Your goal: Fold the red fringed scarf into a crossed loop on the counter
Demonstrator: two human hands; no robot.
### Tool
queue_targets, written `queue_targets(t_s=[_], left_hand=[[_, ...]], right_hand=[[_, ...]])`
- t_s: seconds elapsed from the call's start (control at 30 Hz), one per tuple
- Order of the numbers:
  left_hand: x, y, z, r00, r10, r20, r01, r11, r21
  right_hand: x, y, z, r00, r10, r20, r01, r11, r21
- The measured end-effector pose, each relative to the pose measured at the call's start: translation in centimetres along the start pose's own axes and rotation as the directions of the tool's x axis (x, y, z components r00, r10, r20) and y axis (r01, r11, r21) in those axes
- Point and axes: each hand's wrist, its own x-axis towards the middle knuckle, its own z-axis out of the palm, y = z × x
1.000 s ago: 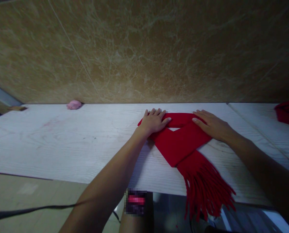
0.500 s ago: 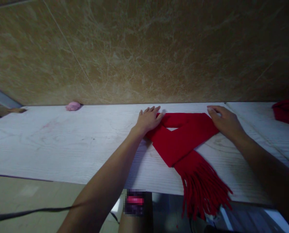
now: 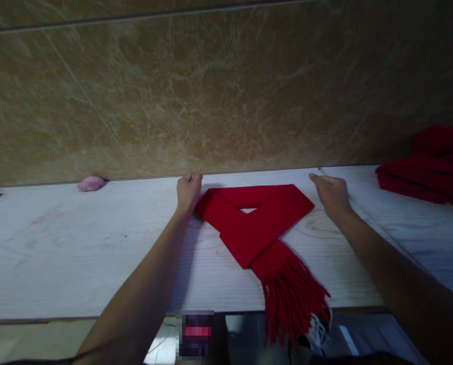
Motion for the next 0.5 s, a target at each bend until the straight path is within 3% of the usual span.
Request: queue_targets(t_s=[0.07,0.17,0.37,0.5], left_hand=[[0.3,-0.7,0.0,0.996,-0.066,-0.054,0.059,0.990,-0.129],[0.4,-0.9,0.0,0.991,-0.072,-0.116,0.046,0.976,-0.213],[0.2,-0.6,0.2,0.993,-0.024,-0.118,0.006,0.989,-0.147],[-0.3,0.5,-0.8,0.992,-0.056,-0.110,0.046,0.995,-0.089]], right_hand=[[-0.1,0.0,0.0,1.000,0.015,0.018,-0.016,0.999,0.042],[-0.1,0.2,0.3,1.000,0.005,0.029,-0.007,0.998,0.061],[0.4,1.5,1.1,0.999,0.041,0.020,-0.043,0.992,0.118],[0.5,1.2,1.4,0.997,0.076,0.034,-0.081,0.984,0.161]])
